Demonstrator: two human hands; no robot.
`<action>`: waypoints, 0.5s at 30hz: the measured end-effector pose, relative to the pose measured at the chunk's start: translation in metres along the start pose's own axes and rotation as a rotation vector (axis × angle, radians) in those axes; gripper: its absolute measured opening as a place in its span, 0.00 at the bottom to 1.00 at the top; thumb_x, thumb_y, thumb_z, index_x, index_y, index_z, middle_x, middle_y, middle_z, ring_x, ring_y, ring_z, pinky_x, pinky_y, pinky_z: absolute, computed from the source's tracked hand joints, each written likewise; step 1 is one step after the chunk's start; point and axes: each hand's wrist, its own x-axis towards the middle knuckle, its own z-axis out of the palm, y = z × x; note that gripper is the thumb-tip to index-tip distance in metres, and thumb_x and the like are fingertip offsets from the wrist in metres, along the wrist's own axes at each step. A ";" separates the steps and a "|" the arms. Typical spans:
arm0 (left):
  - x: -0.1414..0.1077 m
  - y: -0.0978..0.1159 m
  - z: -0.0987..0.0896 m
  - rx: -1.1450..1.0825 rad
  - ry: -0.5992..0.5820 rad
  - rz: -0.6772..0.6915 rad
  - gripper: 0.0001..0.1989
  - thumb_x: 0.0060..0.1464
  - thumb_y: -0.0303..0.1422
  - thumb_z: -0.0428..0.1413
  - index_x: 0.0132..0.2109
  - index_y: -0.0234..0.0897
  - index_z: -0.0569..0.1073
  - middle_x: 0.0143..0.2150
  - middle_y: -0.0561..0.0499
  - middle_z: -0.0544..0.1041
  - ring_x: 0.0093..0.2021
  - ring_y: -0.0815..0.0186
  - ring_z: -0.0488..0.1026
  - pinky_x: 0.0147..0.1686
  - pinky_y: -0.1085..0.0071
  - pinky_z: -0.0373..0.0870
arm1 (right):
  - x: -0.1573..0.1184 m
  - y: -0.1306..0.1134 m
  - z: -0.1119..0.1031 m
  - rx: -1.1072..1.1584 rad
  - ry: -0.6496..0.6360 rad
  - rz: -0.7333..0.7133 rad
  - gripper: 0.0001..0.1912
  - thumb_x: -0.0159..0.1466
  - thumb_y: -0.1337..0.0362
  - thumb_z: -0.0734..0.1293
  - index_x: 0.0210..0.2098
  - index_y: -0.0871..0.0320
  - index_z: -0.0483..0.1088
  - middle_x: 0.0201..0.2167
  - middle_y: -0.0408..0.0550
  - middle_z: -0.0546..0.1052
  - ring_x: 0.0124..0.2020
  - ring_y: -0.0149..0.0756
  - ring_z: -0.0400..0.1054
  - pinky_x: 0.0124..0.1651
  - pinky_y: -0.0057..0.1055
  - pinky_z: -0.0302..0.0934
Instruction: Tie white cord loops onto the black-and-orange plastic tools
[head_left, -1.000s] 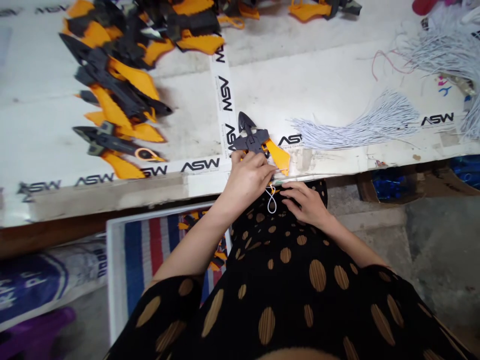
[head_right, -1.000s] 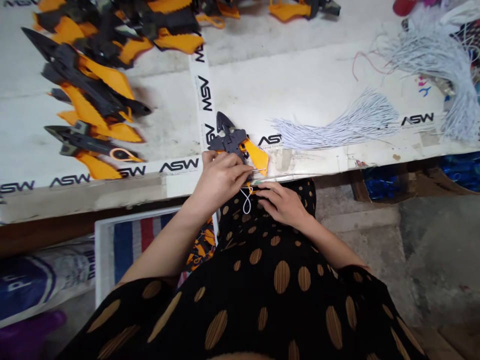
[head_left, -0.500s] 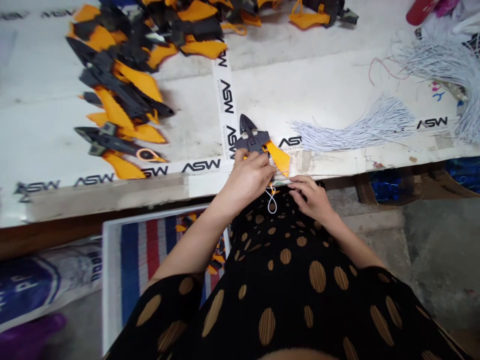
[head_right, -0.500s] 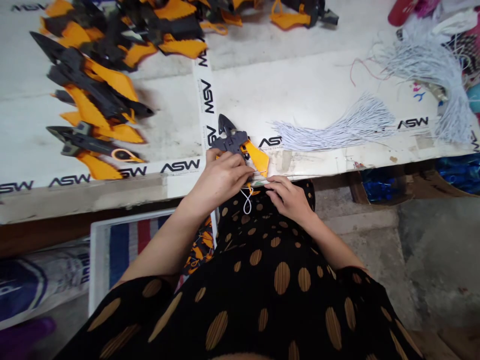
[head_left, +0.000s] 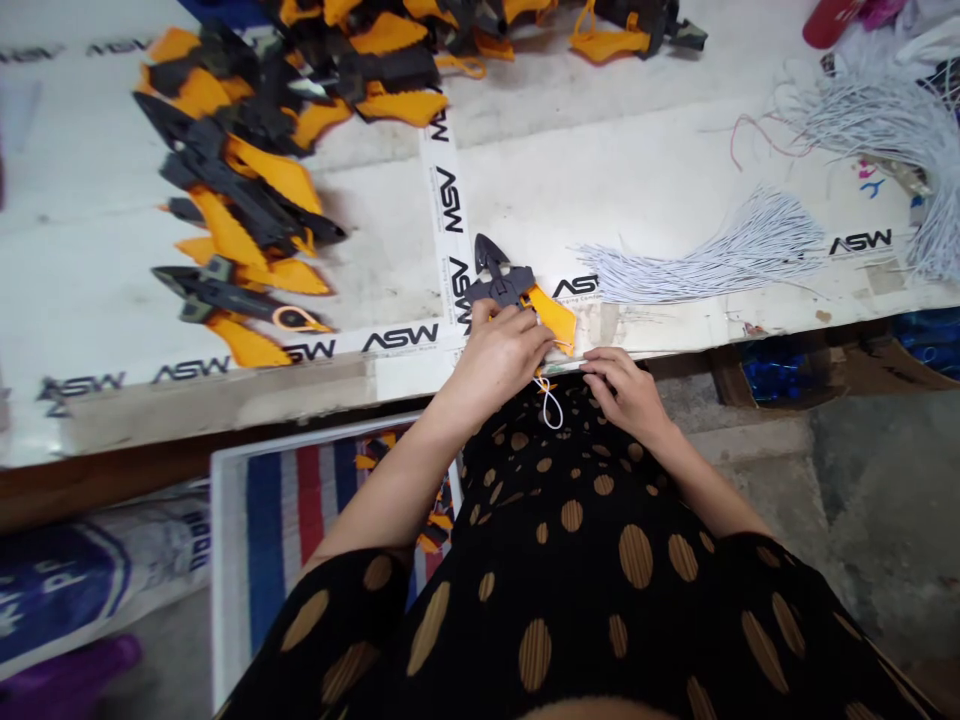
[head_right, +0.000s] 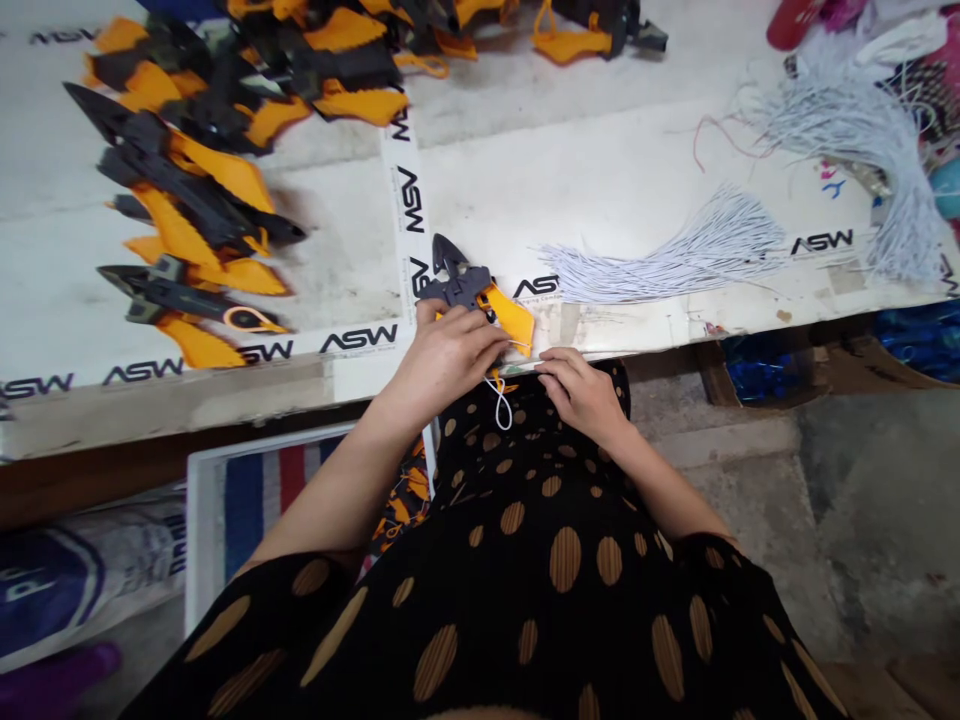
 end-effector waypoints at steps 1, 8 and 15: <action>0.000 0.000 0.002 -0.005 0.007 -0.005 0.14 0.69 0.37 0.49 0.43 0.43 0.80 0.36 0.47 0.78 0.42 0.55 0.72 0.53 0.50 0.60 | 0.000 0.000 0.000 -0.004 -0.005 0.008 0.10 0.73 0.63 0.62 0.49 0.53 0.74 0.52 0.52 0.78 0.54 0.37 0.74 0.54 0.35 0.72; 0.001 0.001 0.012 -0.053 0.112 -0.068 0.13 0.68 0.37 0.51 0.38 0.42 0.79 0.34 0.50 0.77 0.39 0.58 0.72 0.53 0.51 0.59 | 0.002 0.001 0.003 0.000 -0.005 0.038 0.11 0.73 0.63 0.61 0.49 0.53 0.75 0.52 0.51 0.78 0.53 0.36 0.75 0.53 0.33 0.72; 0.000 -0.001 0.006 -0.100 0.017 -0.039 0.10 0.66 0.35 0.54 0.38 0.42 0.78 0.37 0.49 0.79 0.41 0.57 0.72 0.54 0.51 0.58 | 0.009 0.000 0.003 -0.037 0.004 0.082 0.11 0.73 0.63 0.62 0.48 0.53 0.75 0.51 0.50 0.79 0.49 0.34 0.76 0.47 0.29 0.72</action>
